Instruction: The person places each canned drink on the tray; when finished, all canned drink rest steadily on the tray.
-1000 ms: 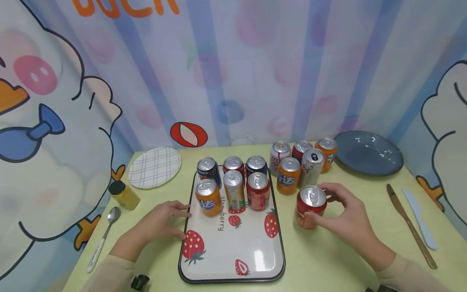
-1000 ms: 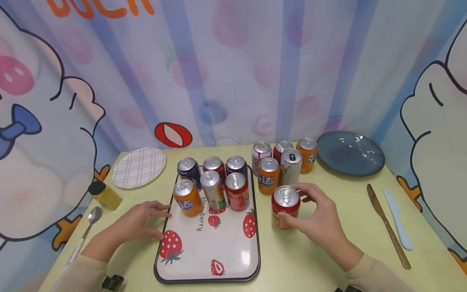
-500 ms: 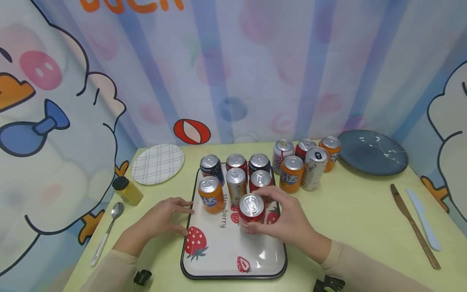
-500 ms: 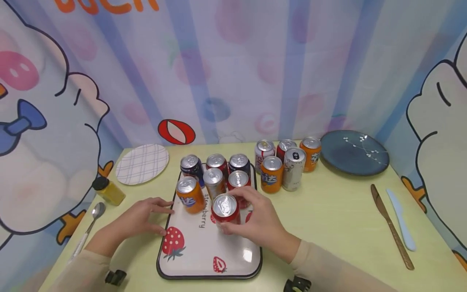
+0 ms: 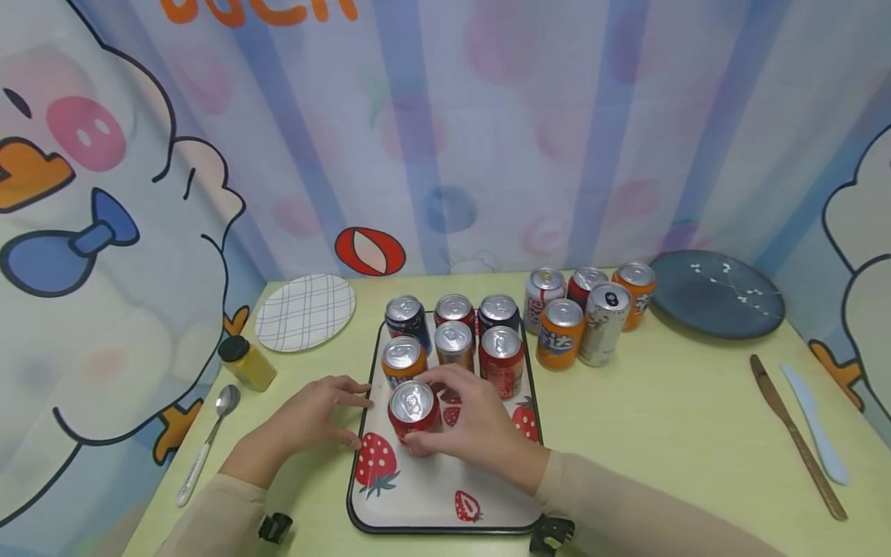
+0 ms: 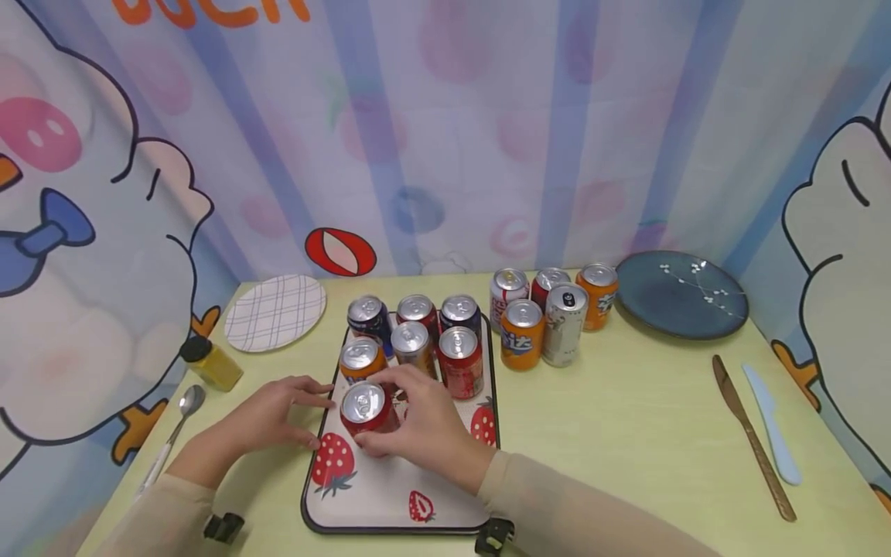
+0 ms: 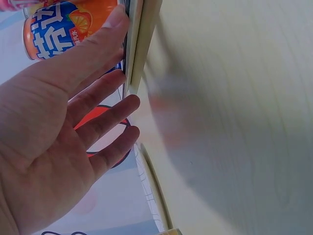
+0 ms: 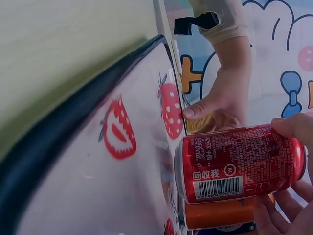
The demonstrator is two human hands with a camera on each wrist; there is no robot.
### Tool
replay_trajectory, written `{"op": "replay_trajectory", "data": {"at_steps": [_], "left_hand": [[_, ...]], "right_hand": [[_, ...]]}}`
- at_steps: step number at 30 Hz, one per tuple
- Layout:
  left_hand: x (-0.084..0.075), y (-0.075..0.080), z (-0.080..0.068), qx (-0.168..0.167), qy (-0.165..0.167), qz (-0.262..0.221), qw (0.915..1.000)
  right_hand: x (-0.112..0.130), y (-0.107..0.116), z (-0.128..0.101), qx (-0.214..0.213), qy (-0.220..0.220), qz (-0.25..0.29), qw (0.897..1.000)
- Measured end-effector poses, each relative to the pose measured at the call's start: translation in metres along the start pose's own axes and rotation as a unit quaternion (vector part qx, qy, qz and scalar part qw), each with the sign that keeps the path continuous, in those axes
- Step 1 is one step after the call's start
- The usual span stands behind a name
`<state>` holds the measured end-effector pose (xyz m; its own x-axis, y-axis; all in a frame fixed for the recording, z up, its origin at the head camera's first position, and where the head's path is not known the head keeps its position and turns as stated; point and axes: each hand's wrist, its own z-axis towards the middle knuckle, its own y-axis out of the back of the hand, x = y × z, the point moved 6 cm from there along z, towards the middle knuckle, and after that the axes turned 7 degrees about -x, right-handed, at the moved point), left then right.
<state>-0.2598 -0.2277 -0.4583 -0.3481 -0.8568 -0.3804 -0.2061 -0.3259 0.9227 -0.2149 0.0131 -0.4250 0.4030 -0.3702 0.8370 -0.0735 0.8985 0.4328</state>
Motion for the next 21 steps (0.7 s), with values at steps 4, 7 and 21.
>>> {"op": "replay_trajectory", "data": {"at_steps": [4, 7, 21], "left_hand": [[0.001, 0.000, 0.002, 0.003, 0.004, 0.002, 1.0000], [0.002, -0.001, 0.002, 0.003, 0.004, 0.001, 1.0000], [0.003, -0.002, 0.002, 0.001, 0.001, -0.006, 1.0000]], "right_hand": [[0.002, -0.012, 0.003, 0.013, 0.005, 0.001, 1.000], [0.002, -0.019, 0.004, 0.016, 0.019, -0.004, 1.000], [-0.001, -0.004, 0.000, 0.050, 0.016, 0.001, 0.999]]}}
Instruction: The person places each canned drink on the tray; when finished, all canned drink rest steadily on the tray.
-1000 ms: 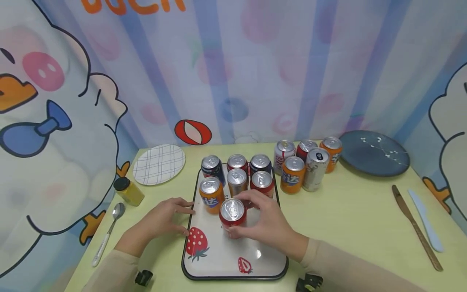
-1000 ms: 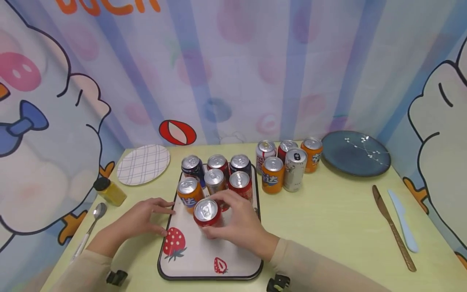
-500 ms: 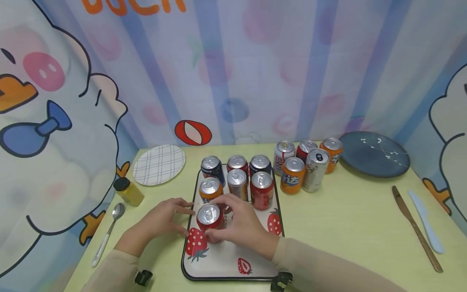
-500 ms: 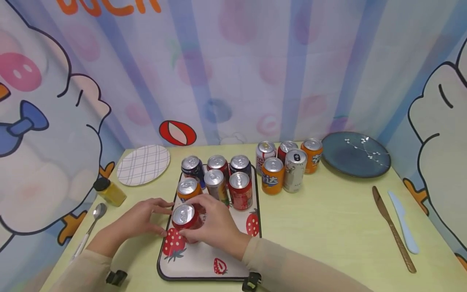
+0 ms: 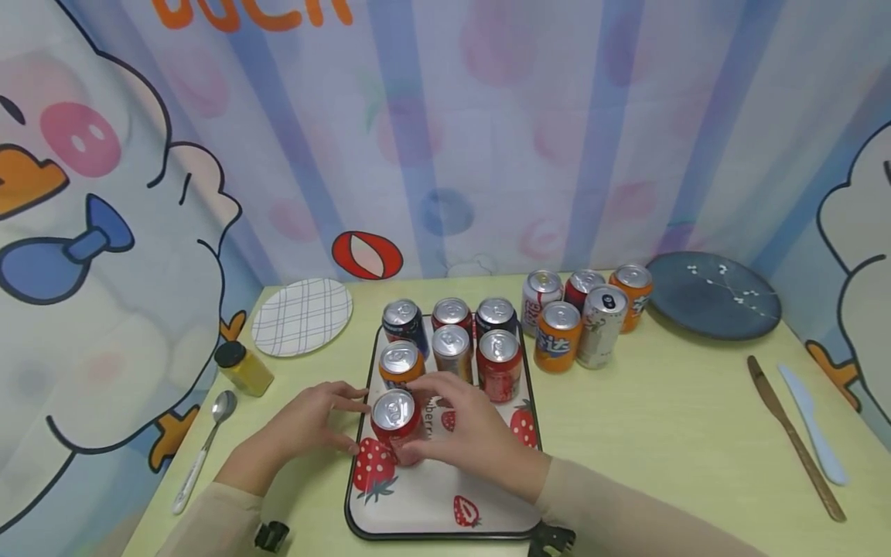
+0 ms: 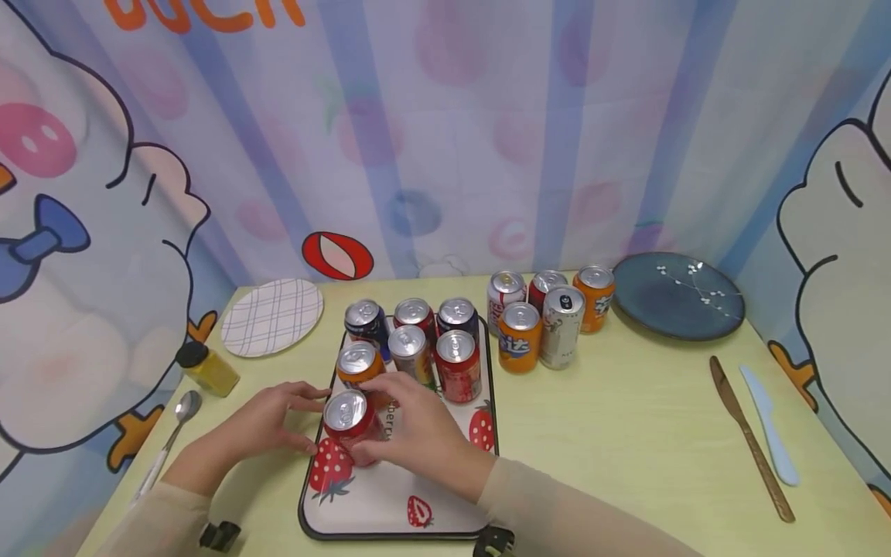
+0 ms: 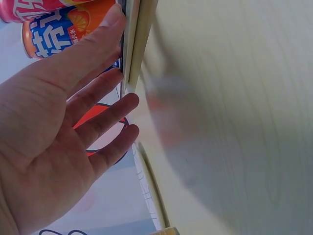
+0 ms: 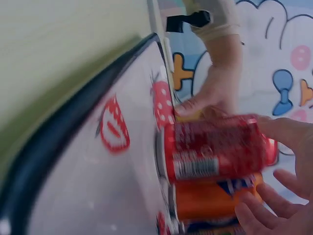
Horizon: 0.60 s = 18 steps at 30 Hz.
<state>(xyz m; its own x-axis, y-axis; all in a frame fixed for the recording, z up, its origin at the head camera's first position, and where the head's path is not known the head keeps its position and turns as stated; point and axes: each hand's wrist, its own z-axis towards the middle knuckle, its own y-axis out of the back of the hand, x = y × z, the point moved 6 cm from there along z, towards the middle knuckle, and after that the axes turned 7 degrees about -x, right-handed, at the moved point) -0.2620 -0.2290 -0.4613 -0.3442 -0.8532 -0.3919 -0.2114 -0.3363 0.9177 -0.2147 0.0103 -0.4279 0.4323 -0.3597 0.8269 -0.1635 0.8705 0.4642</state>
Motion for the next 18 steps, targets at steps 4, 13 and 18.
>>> {"op": "replay_trajectory", "data": {"at_steps": [4, 13, 18], "left_hand": [[0.001, 0.000, -0.002, -0.001, -0.005, -0.002, 1.0000], [0.000, 0.003, -0.004, -0.009, -0.015, -0.002, 0.9998], [-0.002, 0.001, -0.004, -0.008, -0.023, -0.003, 0.9997]], "right_hand": [[-0.004, 0.029, -0.011, -0.029, 0.032, 0.003, 0.999], [-0.041, 0.115, -0.036, -0.155, 0.085, -0.051, 0.983], [-0.066, 0.162, -0.049, -0.242, 0.076, -0.076, 0.964]]}}
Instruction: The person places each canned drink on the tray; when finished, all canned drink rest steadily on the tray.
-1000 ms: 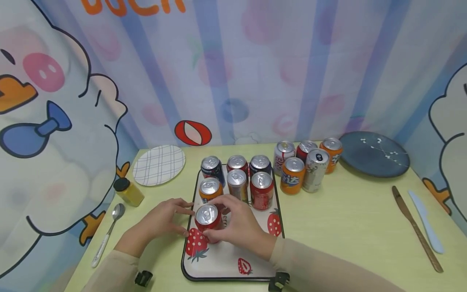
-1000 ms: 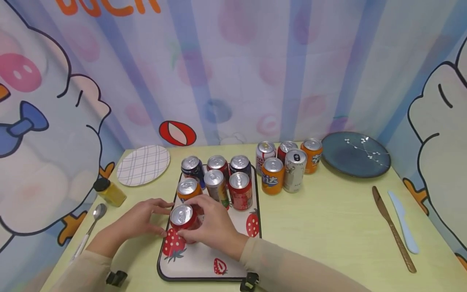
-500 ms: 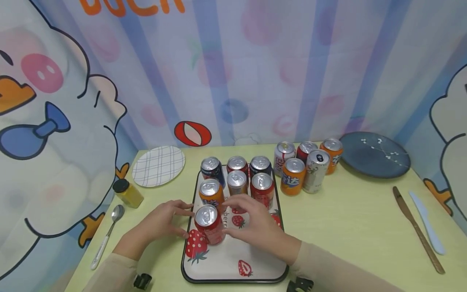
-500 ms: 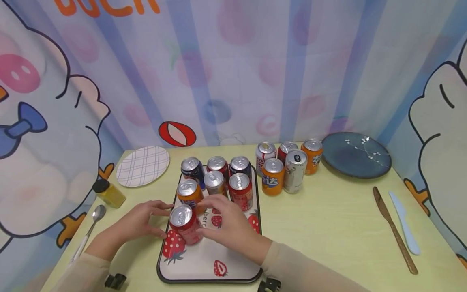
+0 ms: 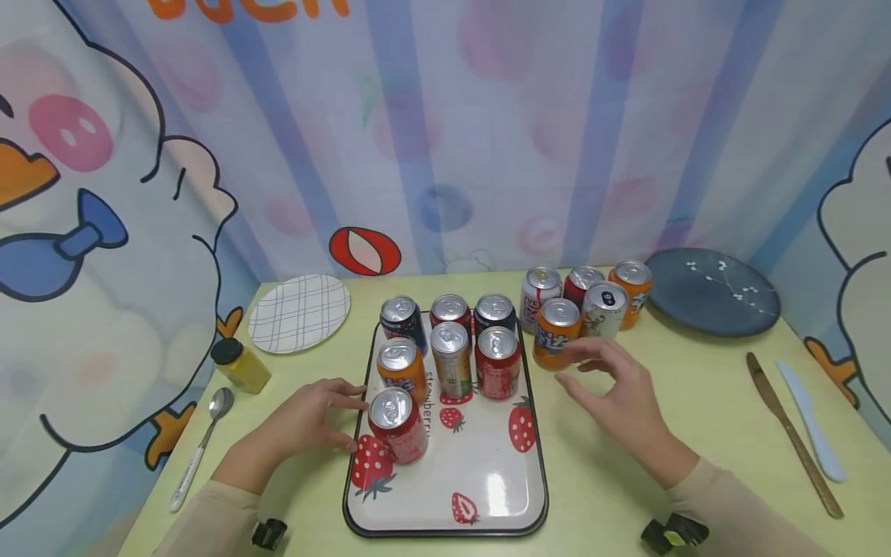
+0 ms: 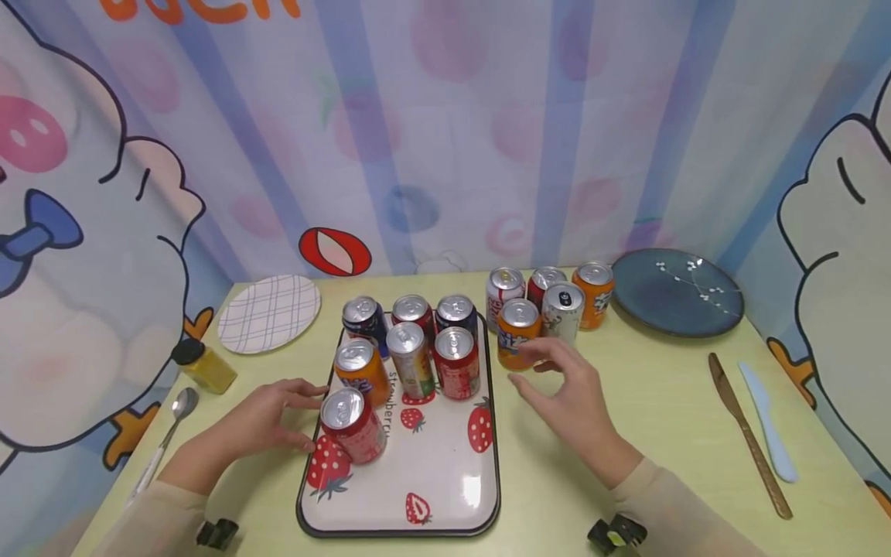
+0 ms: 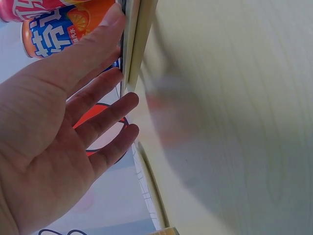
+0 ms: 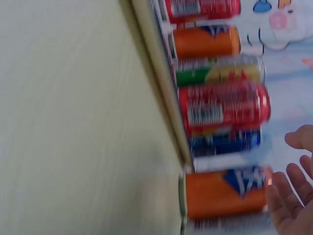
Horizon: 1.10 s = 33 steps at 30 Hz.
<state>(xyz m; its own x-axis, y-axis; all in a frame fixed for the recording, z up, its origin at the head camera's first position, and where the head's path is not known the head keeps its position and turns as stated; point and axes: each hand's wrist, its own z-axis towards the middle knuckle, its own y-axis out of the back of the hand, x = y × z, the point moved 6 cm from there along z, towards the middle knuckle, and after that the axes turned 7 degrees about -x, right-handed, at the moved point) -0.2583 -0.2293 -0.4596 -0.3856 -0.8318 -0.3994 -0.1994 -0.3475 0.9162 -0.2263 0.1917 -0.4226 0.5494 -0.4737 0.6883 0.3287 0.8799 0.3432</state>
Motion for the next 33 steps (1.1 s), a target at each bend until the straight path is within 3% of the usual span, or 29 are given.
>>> {"op": "replay_trajectory", "data": {"at_steps": [5, 10, 22, 33], "left_hand": [[-0.001, 0.000, 0.000, 0.002, 0.004, -0.001, 1.0000], [0.000, 0.001, 0.000, 0.003, 0.006, 0.000, 1.0000], [-0.002, 0.001, 0.000, 0.003, 0.000, -0.007, 1.0000], [0.002, -0.001, 0.002, 0.004, 0.014, -0.007, 0.9999]], "right_hand": [[-0.027, 0.032, 0.009, -0.065, -0.016, -0.029, 0.997], [-0.042, 0.048, 0.023, -0.095, -0.056, -0.063, 0.992], [-0.058, 0.045, 0.053, -0.063, -0.124, -0.079, 0.987], [-0.061, 0.054, 0.046, -0.073, -0.107, -0.069, 0.989]]}}
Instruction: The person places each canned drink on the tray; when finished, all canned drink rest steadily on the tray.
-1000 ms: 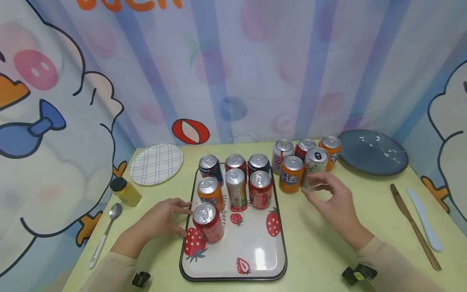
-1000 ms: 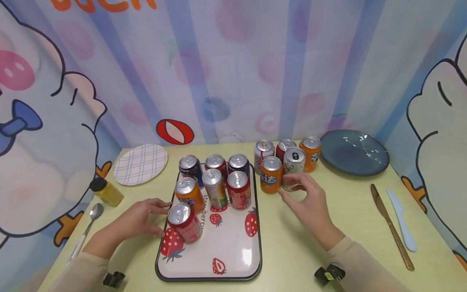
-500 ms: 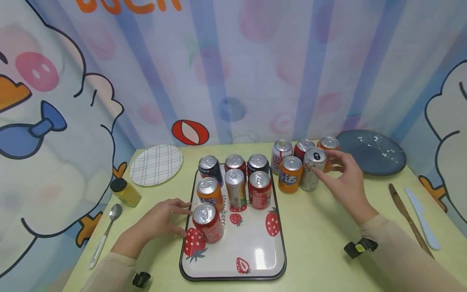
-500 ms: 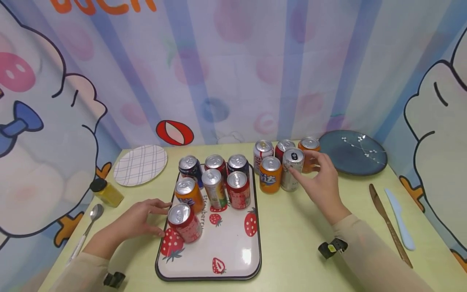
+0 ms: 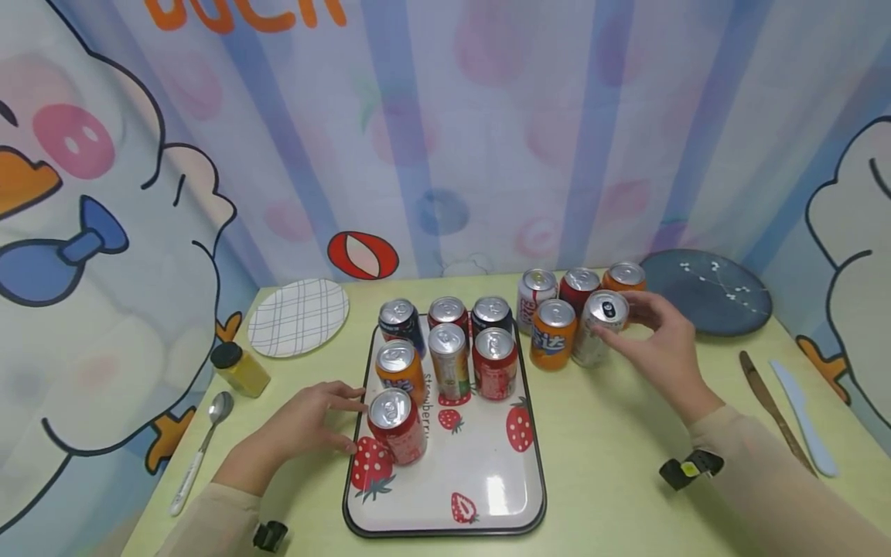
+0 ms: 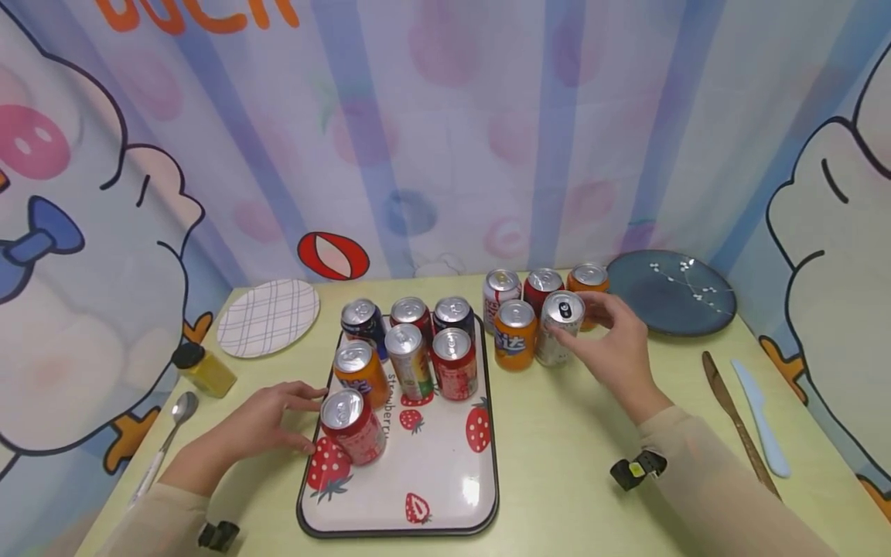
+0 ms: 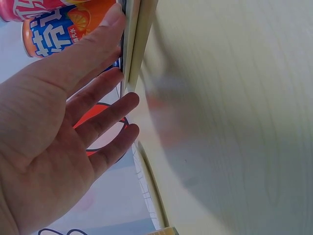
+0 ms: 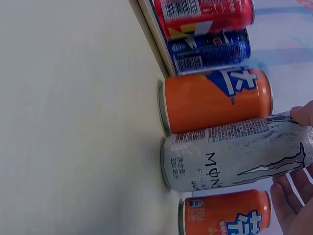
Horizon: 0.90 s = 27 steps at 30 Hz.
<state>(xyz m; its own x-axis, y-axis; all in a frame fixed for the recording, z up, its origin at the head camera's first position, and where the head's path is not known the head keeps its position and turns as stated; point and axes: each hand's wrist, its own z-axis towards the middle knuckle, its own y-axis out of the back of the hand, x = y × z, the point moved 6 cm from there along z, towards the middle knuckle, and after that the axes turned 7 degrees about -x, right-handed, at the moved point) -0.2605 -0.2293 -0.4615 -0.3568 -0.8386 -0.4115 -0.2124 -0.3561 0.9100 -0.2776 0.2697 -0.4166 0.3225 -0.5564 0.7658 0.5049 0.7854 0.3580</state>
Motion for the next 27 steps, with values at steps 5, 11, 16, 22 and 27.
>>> {"op": "replay_trajectory", "data": {"at_steps": [5, 11, 16, 22, 27], "left_hand": [[0.000, 0.000, -0.002, -0.003, -0.002, 0.001, 1.0000], [0.001, -0.001, -0.001, -0.003, -0.006, 0.006, 1.0000], [0.002, 0.000, 0.001, -0.003, -0.008, 0.012, 0.9999], [0.004, 0.000, 0.000, -0.001, 0.002, 0.011, 0.9999], [0.004, -0.001, 0.000, 0.001, 0.001, 0.011, 0.9999]], "right_hand": [[0.014, 0.006, -0.017, 0.008, 0.010, 0.004, 1.000], [0.042, 0.007, -0.039, 0.036, 0.029, 0.040, 0.998], [0.074, -0.001, -0.056, 0.063, 0.046, 0.092, 0.993], [0.101, -0.031, -0.074, 0.109, 0.073, 0.129, 0.983], [0.114, -0.062, -0.088, 0.141, 0.090, 0.139, 0.976]]}}
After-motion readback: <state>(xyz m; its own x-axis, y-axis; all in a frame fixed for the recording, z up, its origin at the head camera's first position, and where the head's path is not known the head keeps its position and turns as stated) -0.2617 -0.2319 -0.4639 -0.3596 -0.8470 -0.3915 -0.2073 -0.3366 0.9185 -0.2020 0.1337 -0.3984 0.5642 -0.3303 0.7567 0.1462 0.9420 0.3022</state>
